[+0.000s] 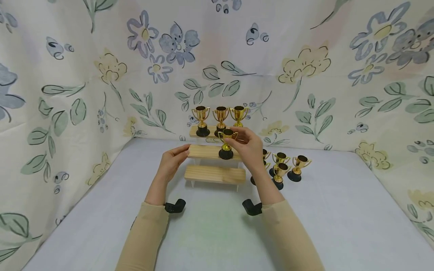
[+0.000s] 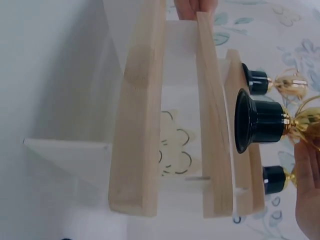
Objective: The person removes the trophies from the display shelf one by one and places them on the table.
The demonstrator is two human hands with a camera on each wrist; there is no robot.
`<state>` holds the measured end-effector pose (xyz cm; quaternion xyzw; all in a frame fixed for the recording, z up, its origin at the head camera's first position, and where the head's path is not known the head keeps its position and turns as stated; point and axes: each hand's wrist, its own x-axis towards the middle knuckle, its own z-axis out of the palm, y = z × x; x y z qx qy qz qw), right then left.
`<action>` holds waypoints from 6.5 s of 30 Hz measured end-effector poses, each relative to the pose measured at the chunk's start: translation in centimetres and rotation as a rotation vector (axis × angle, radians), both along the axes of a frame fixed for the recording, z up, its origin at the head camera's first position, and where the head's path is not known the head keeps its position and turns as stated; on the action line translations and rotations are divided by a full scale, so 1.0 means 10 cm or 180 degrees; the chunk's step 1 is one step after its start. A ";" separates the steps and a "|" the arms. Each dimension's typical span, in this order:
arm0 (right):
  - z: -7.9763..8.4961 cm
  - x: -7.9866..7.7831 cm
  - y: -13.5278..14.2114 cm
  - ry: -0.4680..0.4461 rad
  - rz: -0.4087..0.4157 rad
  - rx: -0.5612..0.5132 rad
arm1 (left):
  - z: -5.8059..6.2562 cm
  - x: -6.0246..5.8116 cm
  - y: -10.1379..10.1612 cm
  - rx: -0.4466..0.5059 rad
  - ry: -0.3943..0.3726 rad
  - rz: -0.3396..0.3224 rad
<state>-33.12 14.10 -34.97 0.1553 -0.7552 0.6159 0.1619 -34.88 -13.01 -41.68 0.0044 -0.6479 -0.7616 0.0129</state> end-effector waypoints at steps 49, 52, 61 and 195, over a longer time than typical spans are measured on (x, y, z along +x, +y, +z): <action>0.04 0.35 1.28 -0.0175 -0.1051 -0.0530 | -0.01 -0.02 -0.01 0.0082 -0.0010 0.0018; 0.04 0.35 1.32 -0.0182 -0.1127 -0.0551 | 0.00 -0.02 0.00 0.0100 -0.0006 0.0021; 0.01 0.36 1.41 -0.0281 -0.1206 -0.0734 | 0.01 0.00 -0.01 0.0071 -0.0010 0.0037; -0.71 0.51 2.38 -0.0951 -0.0349 0.0971 | -0.02 -0.01 -0.01 -0.0002 -0.0029 0.0042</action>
